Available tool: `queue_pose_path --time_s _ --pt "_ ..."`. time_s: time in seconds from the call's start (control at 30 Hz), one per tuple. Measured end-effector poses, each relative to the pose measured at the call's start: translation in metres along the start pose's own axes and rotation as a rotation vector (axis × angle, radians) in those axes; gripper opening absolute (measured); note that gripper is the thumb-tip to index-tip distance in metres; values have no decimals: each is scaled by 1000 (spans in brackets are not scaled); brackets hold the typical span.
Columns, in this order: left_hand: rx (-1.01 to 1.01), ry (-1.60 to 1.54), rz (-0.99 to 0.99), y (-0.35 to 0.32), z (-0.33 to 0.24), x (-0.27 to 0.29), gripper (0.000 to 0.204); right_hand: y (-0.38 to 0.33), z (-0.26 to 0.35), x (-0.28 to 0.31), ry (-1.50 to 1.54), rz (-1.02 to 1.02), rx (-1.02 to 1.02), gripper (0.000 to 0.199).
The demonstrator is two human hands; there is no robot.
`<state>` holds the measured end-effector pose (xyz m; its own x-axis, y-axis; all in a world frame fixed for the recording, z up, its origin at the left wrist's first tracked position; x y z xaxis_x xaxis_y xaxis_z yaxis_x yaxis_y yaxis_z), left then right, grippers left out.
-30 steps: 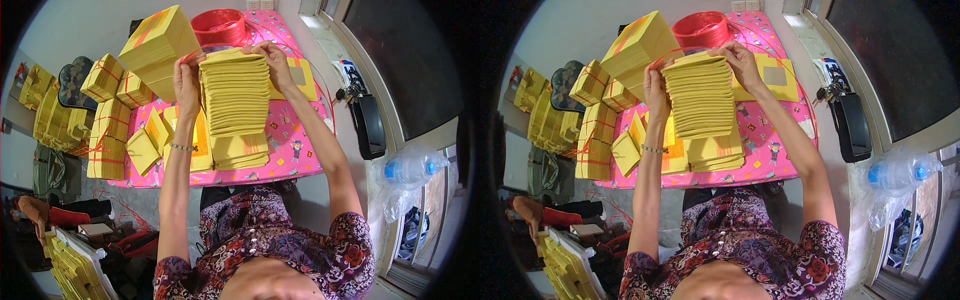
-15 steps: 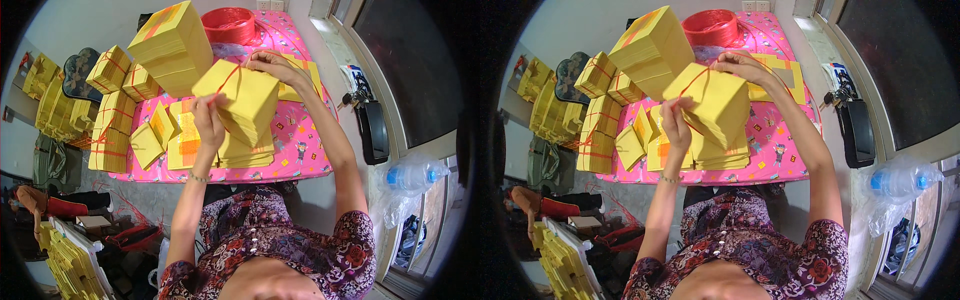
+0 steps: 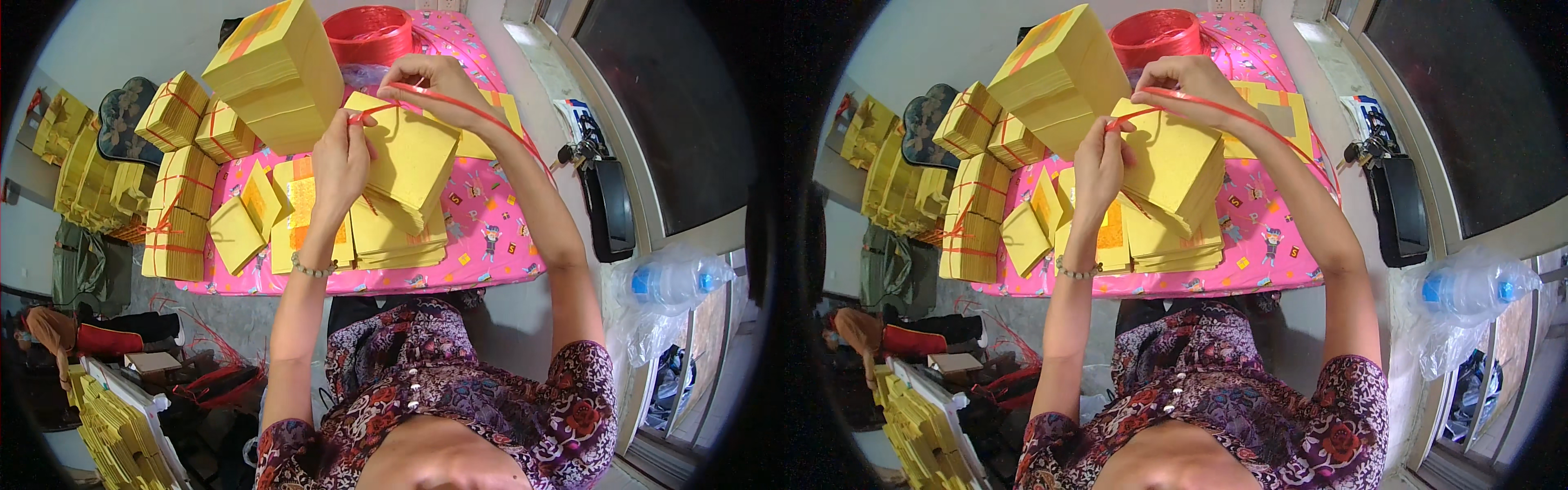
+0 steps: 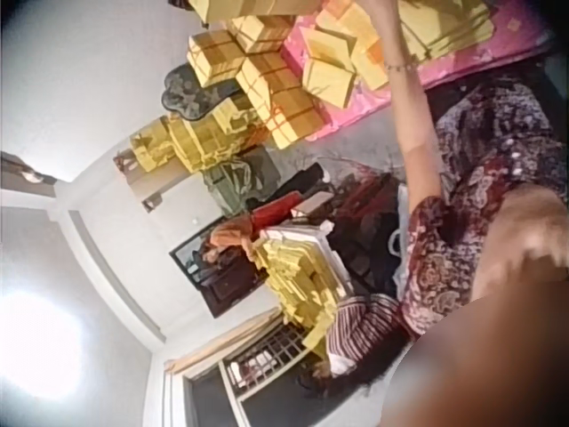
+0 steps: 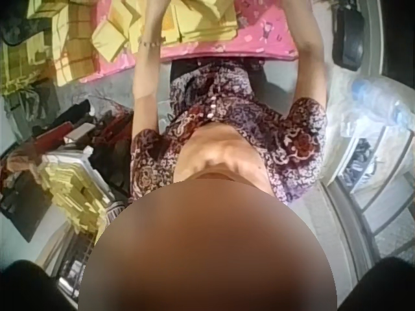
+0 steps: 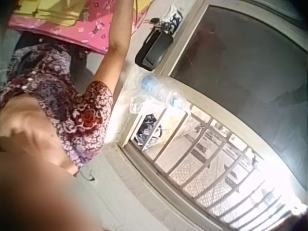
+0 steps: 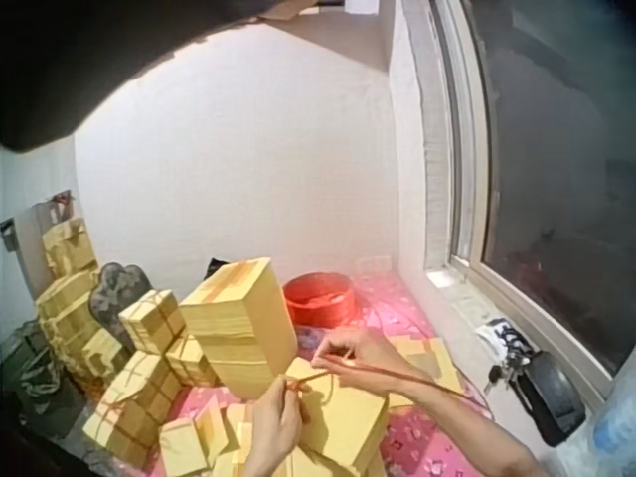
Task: Bundling and tying stacks of Joss paper with red string.
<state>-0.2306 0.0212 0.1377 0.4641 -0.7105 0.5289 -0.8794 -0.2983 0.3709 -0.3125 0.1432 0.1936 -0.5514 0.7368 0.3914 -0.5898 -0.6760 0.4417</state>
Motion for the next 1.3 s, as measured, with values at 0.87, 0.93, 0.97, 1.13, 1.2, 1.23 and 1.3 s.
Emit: queue_pose_path --time_s 0.87,0.93,0.97,1.13,1.2,1.23,1.3 --pt "-119 -377 168 25 -1 -40 23 -29 -37 23 -462 91 -405 42" --pt "-117 -368 186 26 -3 -41 24 -32 -47 20 -369 68 -340 44" --pt "-114 -368 185 26 -4 -41 24 -34 -54 23 -340 40 -350 43" --pt "-115 -382 226 31 -4 -46 28 -36 -71 25 -297 39 -364 42" --pt "-114 -400 204 31 -3 -48 27 -39 -84 24 -232 40 -400 41" --pt "-113 -418 184 32 -1 -47 26 -41 -89 23 -234 40 -398 41" --pt "-105 -402 169 31 2 -46 27 -38 -82 18 -125 16 -324 35"
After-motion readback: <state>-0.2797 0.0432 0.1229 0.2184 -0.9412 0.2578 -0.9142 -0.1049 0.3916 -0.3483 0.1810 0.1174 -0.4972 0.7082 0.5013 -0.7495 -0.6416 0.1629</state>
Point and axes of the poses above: each hand's wrist, its own y-axis towards the middle knuckle, its own x-axis out of the back of the hand, z = x × y, the point moved 8 cm from there along y, towards the middle knuckle, and after that the axes turned 9 degrees about y, right-handed, at the moved point
